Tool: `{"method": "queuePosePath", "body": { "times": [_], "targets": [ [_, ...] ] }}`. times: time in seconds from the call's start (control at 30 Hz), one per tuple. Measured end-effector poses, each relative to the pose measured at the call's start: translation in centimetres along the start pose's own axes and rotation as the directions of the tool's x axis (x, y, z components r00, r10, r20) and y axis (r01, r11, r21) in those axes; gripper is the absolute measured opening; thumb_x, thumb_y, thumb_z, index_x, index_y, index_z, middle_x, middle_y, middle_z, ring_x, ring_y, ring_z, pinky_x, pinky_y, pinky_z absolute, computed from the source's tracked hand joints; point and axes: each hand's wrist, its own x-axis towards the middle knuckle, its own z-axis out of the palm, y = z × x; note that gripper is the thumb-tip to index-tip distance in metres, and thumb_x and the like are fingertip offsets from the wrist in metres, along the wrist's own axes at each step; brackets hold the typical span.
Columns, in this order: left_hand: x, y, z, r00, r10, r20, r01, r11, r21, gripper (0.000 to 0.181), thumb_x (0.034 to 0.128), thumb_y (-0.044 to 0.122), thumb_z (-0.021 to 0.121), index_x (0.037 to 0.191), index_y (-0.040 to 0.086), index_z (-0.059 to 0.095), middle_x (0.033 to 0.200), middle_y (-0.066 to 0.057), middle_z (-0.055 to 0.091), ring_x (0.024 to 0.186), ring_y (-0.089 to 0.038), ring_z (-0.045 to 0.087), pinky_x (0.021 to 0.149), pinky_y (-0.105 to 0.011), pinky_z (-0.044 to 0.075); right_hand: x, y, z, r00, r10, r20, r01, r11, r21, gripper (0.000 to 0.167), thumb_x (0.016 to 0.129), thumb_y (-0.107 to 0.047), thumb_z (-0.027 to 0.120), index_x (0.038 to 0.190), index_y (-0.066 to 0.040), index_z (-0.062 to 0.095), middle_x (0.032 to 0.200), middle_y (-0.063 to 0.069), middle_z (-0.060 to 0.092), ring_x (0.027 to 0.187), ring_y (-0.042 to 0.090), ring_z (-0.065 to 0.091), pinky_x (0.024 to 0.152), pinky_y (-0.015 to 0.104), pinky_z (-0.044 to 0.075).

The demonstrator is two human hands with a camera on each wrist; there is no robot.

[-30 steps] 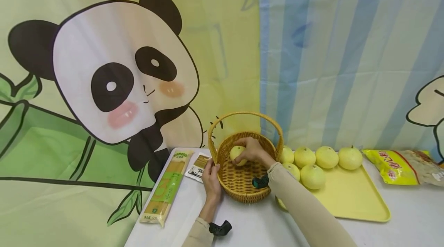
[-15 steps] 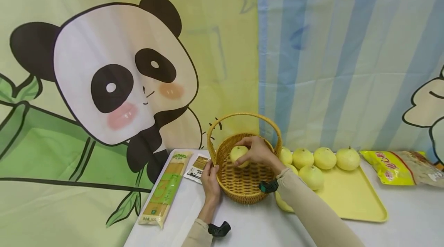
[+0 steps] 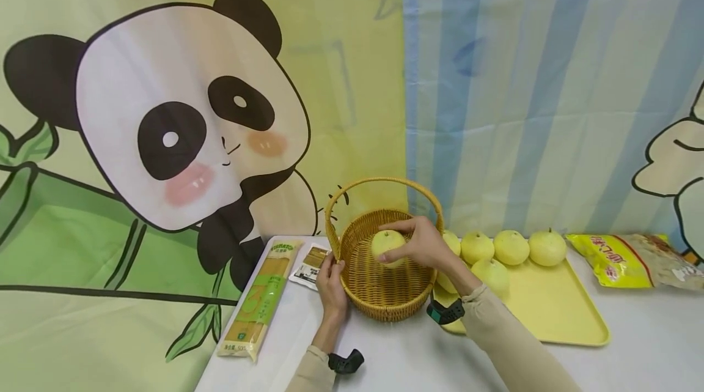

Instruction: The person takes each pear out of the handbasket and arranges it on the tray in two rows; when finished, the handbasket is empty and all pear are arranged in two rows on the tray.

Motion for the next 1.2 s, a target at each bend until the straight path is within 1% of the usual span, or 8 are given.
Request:
{"method": "queuePosePath", "body": {
  "times": [0.1,0.23,0.4,0.67,0.77,0.9,1.03,1.2],
  "targets": [
    [0.1,-0.1,-0.1,1.0,0.002,0.004,-0.002,1.0,-0.007,0.042,0.1038,0.013,0.053,0.143,0.006,0.065,0.14,-0.019,0.068,0.128,-0.032,0.063,0.096,-0.018,0.049,-1.1,-0.4,-0.8,1.0,-0.018,-0.002,0.018,1.0,0.009,0.062,0.07,-0.04,0.1,0.126,-0.03,0.078,0.107,0.011,0.078,0.054,0.01,0.039,0.051,0.027,0.042],
    [0.1,-0.2,-0.1,1.0,0.004,0.013,-0.003,1.0,-0.016,0.042,0.1037,0.014,0.054,0.144,0.007,0.065,0.141,-0.018,0.068,0.129,-0.031,0.063,0.098,-0.018,0.048,-2.7,-0.6,-2.3,0.999,-0.028,-0.019,0.029,0.998,0.063,0.062,0.07,-0.04,0.1,0.127,-0.033,0.078,0.127,0.013,0.075,0.047,0.008,0.028,0.048,0.027,0.039],
    [0.2,-0.3,-0.1,1.0,0.003,0.004,-0.003,1.0,-0.021,0.043,0.1037,0.013,0.054,0.144,0.005,0.064,0.142,-0.019,0.067,0.131,-0.032,0.062,0.098,-0.017,0.047,-4.5,-0.9,-4.6,0.998,-0.033,-0.048,0.039,0.991,0.126,0.061,0.072,-0.032,0.099,0.129,-0.032,0.077,0.146,0.006,0.067,0.075,0.008,0.056,0.062,0.03,0.054],
    [0.2,-0.2,0.1,1.0,-0.015,-0.013,0.015,1.0,-0.008,0.042,0.1034,0.012,0.053,0.143,0.003,0.064,0.141,-0.02,0.067,0.13,-0.034,0.062,0.098,-0.017,0.045,-7.5,0.0,-7.8,0.992,-0.054,-0.113,0.061,0.997,0.054,0.06,0.076,-0.026,0.097,0.132,-0.024,0.076,0.14,0.003,0.071,0.131,0.015,0.061,0.096,0.034,0.058],
    [-0.3,0.9,0.3,1.0,-0.017,-0.01,0.017,1.0,-0.013,0.042,0.1031,0.01,0.052,0.143,0.0,0.064,0.141,-0.023,0.066,0.13,-0.037,0.061,0.098,-0.018,0.045,-8.7,0.6,-9.0,0.988,-0.054,-0.147,0.055,0.999,-0.003,0.059,0.078,-0.026,0.096,0.134,-0.02,0.076,0.141,0.005,0.071,0.137,0.019,0.059,0.1,0.036,0.057],
    [-1.0,2.7,0.3,1.0,-0.002,0.003,0.002,1.0,-0.004,0.042,0.1029,0.009,0.051,0.142,-0.002,0.063,0.141,-0.026,0.066,0.129,-0.039,0.061,0.098,-0.02,0.047,-10.4,1.6,-10.8,0.982,-0.015,-0.186,0.006,0.999,-0.047,0.06,0.08,-0.029,0.095,0.136,-0.021,0.074,0.141,0.004,0.071,0.132,0.001,0.057,0.098,0.028,0.056],
    [-0.8,1.8,0.3,1.0,-0.01,-0.003,0.01,1.0,0.007,0.043,0.1037,0.01,0.05,0.143,-0.001,0.063,0.142,-0.024,0.065,0.13,-0.037,0.061,0.098,-0.018,0.046,-12.2,3.0,-12.7,0.971,0.05,-0.234,-0.07,0.994,-0.079,0.061,0.08,-0.033,0.094,0.137,-0.022,0.074,0.137,-0.002,0.073,0.125,-0.012,0.052,0.093,0.017,0.054],
    [0.1,-0.1,0.2,1.0,-0.021,-0.011,0.021,1.0,0.006,0.045,0.104,0.011,0.051,0.147,0.002,0.061,0.145,-0.021,0.064,0.134,-0.035,0.06,0.098,-0.014,0.044,-14.1,4.6,-14.7,0.941,0.14,-0.308,-0.192,0.97,-0.147,0.065,0.079,-0.04,0.094,0.137,-0.021,0.073,0.136,-0.001,0.074,0.131,0.006,0.055,0.089,0.016,0.053]
  ]
}}
